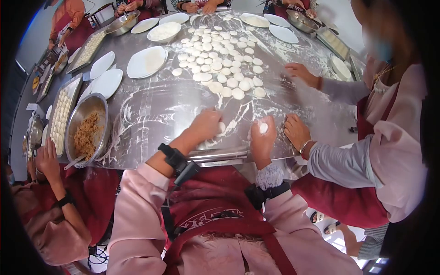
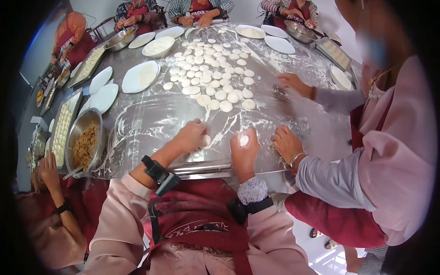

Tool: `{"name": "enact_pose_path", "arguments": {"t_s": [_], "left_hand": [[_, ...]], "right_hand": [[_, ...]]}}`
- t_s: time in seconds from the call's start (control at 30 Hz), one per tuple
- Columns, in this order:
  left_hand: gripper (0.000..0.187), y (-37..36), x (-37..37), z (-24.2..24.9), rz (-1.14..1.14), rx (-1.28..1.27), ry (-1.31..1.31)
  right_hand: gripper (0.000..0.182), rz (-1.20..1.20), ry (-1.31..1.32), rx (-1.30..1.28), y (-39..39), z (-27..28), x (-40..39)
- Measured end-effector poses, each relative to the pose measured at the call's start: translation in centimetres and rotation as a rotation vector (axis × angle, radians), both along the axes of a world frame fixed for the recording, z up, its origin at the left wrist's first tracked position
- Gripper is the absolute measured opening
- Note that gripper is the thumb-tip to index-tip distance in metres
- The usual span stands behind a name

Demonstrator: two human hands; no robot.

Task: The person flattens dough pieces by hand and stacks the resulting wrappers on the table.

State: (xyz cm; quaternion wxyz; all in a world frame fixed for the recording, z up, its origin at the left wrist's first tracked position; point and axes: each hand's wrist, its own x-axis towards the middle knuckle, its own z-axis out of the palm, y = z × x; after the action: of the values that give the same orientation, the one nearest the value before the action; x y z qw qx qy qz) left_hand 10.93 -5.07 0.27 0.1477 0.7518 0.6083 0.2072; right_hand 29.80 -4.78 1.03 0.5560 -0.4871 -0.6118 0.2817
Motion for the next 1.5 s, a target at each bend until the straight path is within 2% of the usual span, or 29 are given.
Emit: {"name": "enact_pose_path", "arguments": {"t_s": [0.1,0.13,0.2,0.27,0.3,0.37,0.47,0.57,0.67,0.8,0.87,0.93,1.0,1.07,1.1,1.17,1.27,1.37,1.43,1.5], "left_hand": [[0.014,-1.4,0.0,3.2,0.129,-0.401,-0.237],[0.014,-1.5,0.0,2.4,0.129,-0.396,-0.242],[0.012,-1.3,-0.2,0.4,-0.125,-0.134,-0.307],[0.011,-1.5,0.5,1.1,-0.131,-0.152,-0.316],[0.009,-1.5,1.1,1.2,-0.145,-0.172,-0.314],[0.009,-1.2,2.2,1.0,-0.139,-0.148,-0.288],[0.009,-0.4,3.2,0.6,-0.021,-0.057,-0.153],[0.009,-0.6,2.9,0.3,0.058,0.043,-0.111],[0.009,-1.8,1.9,0.0,-0.017,-0.027,-0.154],[0.013,-2.3,3.2,0.7,0.014,-0.134,-0.263],[0.016,-1.1,3.8,0.1,0.185,-0.014,-0.129],[0.017,-0.8,3.4,0.5,0.236,-0.014,-0.17],[0.015,-1.2,2.6,0.6,0.078,-0.123,-0.14],[0.015,-2.1,1.7,0.5,0.088,-0.13,-0.18],[0.016,-2.4,1.5,0.9,0.085,-0.146,-0.213],[0.015,-2.7,1.7,1.2,0.083,-0.181,-0.234],[0.014,-2.0,3.1,0.4,0.082,-0.113,-0.238],[0.014,-1.2,3.2,0.1,0.241,0.06,-0.232],[0.015,-1.3,2.5,0.0,0.064,-0.099,-0.182],[0.014,-2.3,2.0,0.5,0.07,-0.087,-0.212]], "right_hand": [[0.013,0.048,0.053,-0.026,-0.5,0.5,0.3],[0.013,0.088,0.096,-0.069,-0.4,-0.1,0.7],[0.013,0.136,0.132,-0.1,-0.5,0.9,0.8],[0.015,0.116,-0.028,0.066,-2.1,3.7,0.8],[0.015,0.114,-0.033,0.056,-1.8,3.3,0.4],[0.017,0.109,0.076,-0.107,1.0,2.3,-1.1],[0.019,0.038,-0.053,-0.039,4.2,1.8,-4.0],[0.018,0.042,-0.026,0.028,3.4,1.0,-3.1],[0.017,0.01,0.042,0.065,0.2,-0.6,-0.1],[0.017,0.013,0.042,0.008,1.4,0.6,-1.7],[0.018,0.04,-0.037,0.063,4.2,1.3,-4.1],[0.019,0.035,-0.026,0.053,4.3,1.4,-4.4],[0.018,0.018,-0.014,0.042,3.7,0.7,-3.5],[0.018,-0.012,0.088,-0.147,1.4,-0.6,-1.2],[0.018,-0.012,0.087,-0.151,1.3,-0.5,-1.0],[0.018,-0.018,-0.015,0.056,-0.2,-0.5,0.0],[0.017,0.035,-0.047,0.052,3.5,1.3,-3.4],[0.016,0.018,-0.062,0.039,4.6,1.8,-5.1],[0.016,0.028,-0.012,-0.04,3.3,1.0,-3.5],[0.017,0.025,0.034,-0.135,1.7,-0.4,-1.3]]}}
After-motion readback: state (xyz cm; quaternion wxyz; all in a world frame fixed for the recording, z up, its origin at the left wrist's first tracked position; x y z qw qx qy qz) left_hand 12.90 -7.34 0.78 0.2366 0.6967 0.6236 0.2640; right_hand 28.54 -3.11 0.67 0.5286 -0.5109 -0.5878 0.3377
